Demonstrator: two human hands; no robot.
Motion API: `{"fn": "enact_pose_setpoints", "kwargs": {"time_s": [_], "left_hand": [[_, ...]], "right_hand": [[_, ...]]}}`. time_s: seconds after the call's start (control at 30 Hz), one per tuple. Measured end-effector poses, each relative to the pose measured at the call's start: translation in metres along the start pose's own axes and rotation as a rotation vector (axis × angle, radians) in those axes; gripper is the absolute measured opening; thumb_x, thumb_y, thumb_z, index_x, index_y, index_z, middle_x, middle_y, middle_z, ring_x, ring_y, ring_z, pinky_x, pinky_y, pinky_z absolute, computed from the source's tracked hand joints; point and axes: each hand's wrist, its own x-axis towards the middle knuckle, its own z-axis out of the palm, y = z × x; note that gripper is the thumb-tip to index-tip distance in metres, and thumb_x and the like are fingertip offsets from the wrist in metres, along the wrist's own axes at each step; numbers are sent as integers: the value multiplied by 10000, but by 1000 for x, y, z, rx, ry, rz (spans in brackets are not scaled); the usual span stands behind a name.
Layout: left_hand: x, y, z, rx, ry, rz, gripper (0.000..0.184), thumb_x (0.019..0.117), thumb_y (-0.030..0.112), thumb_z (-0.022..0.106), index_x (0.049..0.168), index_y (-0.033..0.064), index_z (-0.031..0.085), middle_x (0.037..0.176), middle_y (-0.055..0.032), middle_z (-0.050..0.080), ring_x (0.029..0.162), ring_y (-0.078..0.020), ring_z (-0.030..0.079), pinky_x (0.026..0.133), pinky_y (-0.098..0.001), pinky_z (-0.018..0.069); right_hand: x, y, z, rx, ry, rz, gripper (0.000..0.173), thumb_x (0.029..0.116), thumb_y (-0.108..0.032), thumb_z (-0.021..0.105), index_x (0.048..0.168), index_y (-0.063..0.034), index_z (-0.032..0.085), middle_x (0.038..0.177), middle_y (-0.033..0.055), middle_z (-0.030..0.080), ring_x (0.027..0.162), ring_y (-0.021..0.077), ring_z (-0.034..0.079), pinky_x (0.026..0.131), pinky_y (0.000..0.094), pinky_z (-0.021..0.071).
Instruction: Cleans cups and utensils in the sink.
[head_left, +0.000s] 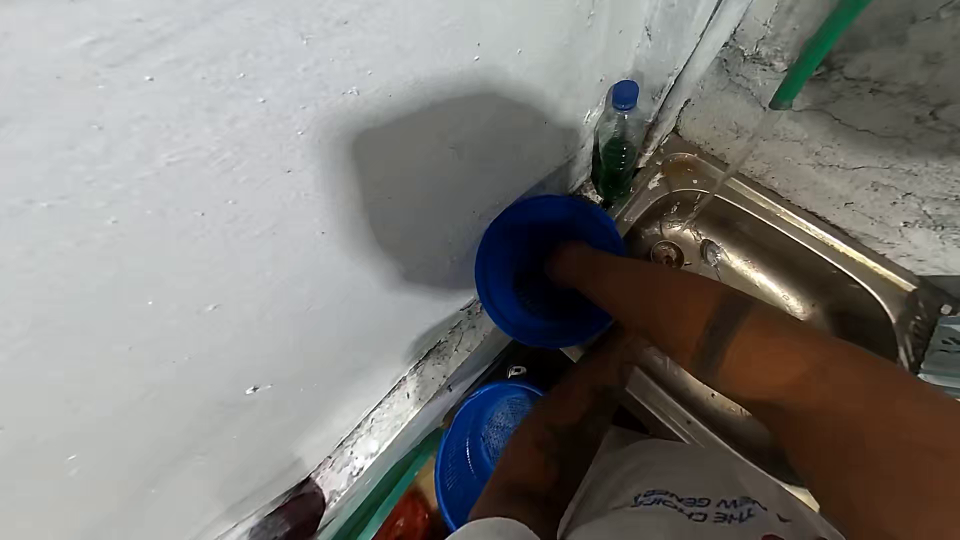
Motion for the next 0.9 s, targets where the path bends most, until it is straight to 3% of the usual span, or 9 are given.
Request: {"fn": "enact_pose_setpoints", "kwargs": {"time_s": [0.1, 0.27, 0.47, 0.6, 0.67, 0.7, 0.77, 0.83, 0.9], "left_hand": [[3, -11, -3, -150, 35, 55, 368, 1077, 119, 471, 1349, -118, 542, 1361, -275, 579, 1276, -292, 554, 1104, -366, 401], [35, 21, -3, -887, 328, -157, 184, 1063, 36, 475, 1191, -49, 576, 914, -72, 596, 742, -72, 588, 713, -220, 530], [90, 2, 9, -1127, 291, -30, 243, 1096, 87, 395, 1315, 2, 457, 776, -42, 600, 589, -111, 622, 551, -247, 559], [97, 7, 18, -998, 207, -62, 438, 1113, 157, 412, 1528, 36, 344, 745, -106, 633, 575, -202, 677, 554, -342, 610], [95, 19, 25, -893, 120, -43, 440, 1109, 154, 415, 1533, 43, 382, 759, -101, 623, 553, -192, 656, 528, -330, 595], [93, 27, 31, -835, 81, -32, 406, 1107, 147, 422, 1496, 31, 422, 758, -82, 611, 535, -167, 631, 507, -304, 576], [95, 42, 42, -668, 25, -25, 241, 1088, 115, 448, 1282, 8, 541, 743, -36, 581, 502, -106, 564, 473, -240, 516], [99, 50, 52, -485, -30, -43, 160, 1076, 117, 473, 1130, 14, 582, 704, -6, 542, 487, -75, 504, 462, -212, 456], [104, 52, 58, -340, -97, -48, 207, 1095, 150, 449, 1106, 8, 600, 711, -5, 511, 502, -75, 471, 478, -219, 431]], "right_hand": [[12, 5, 12, 79, 131, -35, 359, 1095, -156, 453, 1348, 45, 608, 1402, 274, 581, 1318, 456, 546, 1054, 640, 438], [-24, 2, -31, -191, 242, -210, 197, 967, -126, 643, 1070, 33, 697, 1122, 232, 682, 1098, 430, 647, 837, 642, 516], [-141, 58, -69, 58, 545, -207, 103, 828, -138, 730, 922, -110, 698, 901, 79, 656, 847, 280, 656, 653, 541, 520], [-172, 137, -13, 534, 809, -77, 105, 799, -35, 674, 785, -130, 633, 678, -1, 600, 566, 131, 546, 489, 377, 429], [-155, 174, 36, 771, 843, -54, 159, 800, 46, 683, 726, -69, 602, 1051, 67, 731, 844, 133, 665, 681, 369, 546], [-141, 189, 64, 846, 826, -71, 203, 797, 72, 678, 692, -41, 547, 1290, 105, 673, 1142, 175, 646, 885, 401, 562], [-111, 206, 115, 954, 857, -53, 173, 772, 56, 665, 716, -11, 516, 1433, 149, 576, 1348, 238, 527, 1041, 442, 487], [-91, 212, 157, 966, 1008, 45, 121, 815, -66, 645, 887, 20, 600, 1228, 179, 652, 1145, 280, 621, 945, 476, 516], [-81, 219, 184, 930, 1197, 145, 318, 916, -305, 681, 935, 12, 677, 893, 124, 677, 786, 215, 648, 723, 442, 550]]}}
